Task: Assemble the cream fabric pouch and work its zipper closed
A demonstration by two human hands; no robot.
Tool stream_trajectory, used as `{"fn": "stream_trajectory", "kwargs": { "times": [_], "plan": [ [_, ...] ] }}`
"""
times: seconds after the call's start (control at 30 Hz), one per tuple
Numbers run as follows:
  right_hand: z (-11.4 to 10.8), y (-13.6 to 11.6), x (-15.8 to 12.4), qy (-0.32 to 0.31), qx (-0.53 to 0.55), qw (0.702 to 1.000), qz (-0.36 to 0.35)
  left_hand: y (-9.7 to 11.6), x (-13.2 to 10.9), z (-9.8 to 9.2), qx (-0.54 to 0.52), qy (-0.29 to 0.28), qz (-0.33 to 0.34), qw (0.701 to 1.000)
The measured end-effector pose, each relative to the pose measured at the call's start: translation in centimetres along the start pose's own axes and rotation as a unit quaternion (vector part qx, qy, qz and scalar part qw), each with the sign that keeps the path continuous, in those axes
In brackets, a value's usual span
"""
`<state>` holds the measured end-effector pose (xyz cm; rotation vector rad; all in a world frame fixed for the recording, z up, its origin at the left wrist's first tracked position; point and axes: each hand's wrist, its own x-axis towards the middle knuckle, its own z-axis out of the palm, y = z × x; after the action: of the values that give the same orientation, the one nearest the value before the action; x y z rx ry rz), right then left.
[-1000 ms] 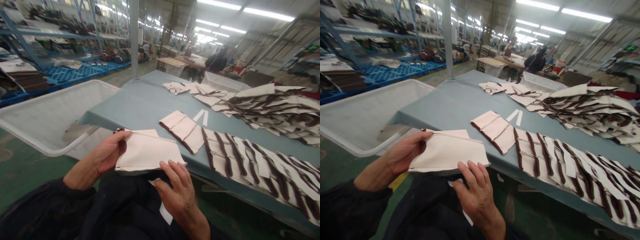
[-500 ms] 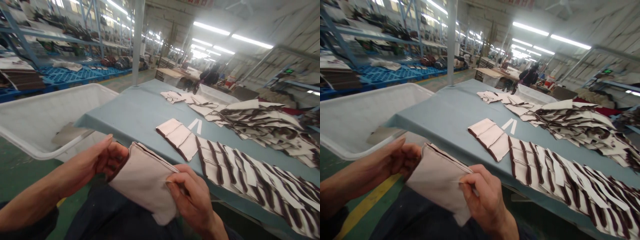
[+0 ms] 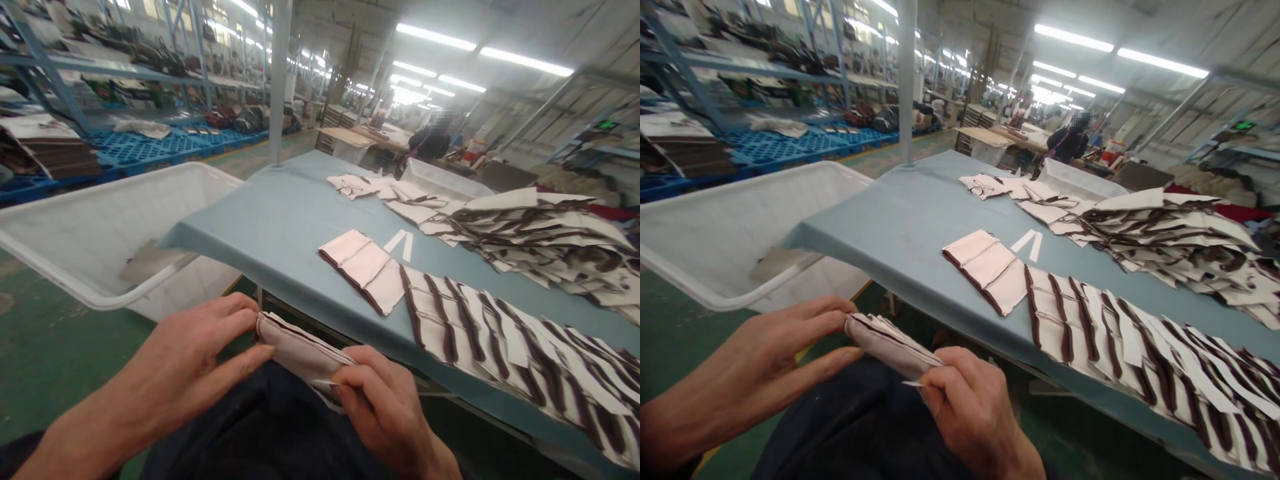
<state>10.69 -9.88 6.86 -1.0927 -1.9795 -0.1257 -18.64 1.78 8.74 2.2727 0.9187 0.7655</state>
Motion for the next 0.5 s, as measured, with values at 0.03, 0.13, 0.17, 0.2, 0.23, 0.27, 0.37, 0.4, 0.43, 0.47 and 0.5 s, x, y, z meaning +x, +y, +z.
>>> {"fn": "stream_trajectory", "kwargs": {
  "times": [0.03, 0.13, 0.17, 0.2, 0.23, 0.27, 0.37, 0.4, 0.43, 0.47, 0.5],
  "plan": [
    [0.1, 0.0, -0.3, 0.003, -0.006, 1.0, -0.005, -0.1, 0.0, 0.3, 0.027, 0.011, 0.03, 0.999],
    [0.3, 0.2, -1.5, 0.004, -0.01, 1.0, -0.003, 0.0, 0.0, 1.1, 0.042, 0.0, 0.059, 0.997],
    [0.3, 0.2, -2.0, 0.006, -0.005, 1.0, 0.003, 0.1, 0.1, 1.5, 0.016, -0.012, 0.049, 0.999],
    [0.4, 0.2, -2.6, 0.008, 0.001, 1.0, 0.008, 0.2, 0.1, 1.8, -0.022, -0.026, 0.031, 0.999],
    [0.5, 0.3, -3.2, 0.009, 0.007, 1.0, 0.014, 0.4, 0.1, 2.2, -0.066, -0.036, 0.007, 0.997],
    [0.6, 0.3, -3.8, 0.01, 0.011, 1.0, 0.017, 0.5, 0.0, 2.6, -0.108, -0.044, -0.02, 0.993],
    [1.1, 0.3, -5.5, 0.004, 0.002, 1.0, 0.02, 0.6, -0.3, 3.6, -0.208, -0.078, -0.108, 0.969],
    [1.3, 0.2, -6.0, 0.002, -0.005, 1.0, 0.022, 0.6, -0.5, 4.0, -0.236, -0.092, -0.137, 0.958],
    [1.6, 0.2, -6.5, 0.002, -0.01, 1.0, 0.023, 0.5, -0.6, 4.4, -0.262, -0.102, -0.165, 0.945],
    [2.0, 0.0, -6.9, 0.0, -0.015, 1.0, 0.024, 0.4, -0.7, 4.8, -0.282, -0.107, -0.19, 0.934],
    [2.3, -0.1, -7.3, -0.003, -0.016, 1.0, 0.026, 0.3, -0.8, 5.3, -0.293, -0.107, -0.212, 0.926]
  ]
}}
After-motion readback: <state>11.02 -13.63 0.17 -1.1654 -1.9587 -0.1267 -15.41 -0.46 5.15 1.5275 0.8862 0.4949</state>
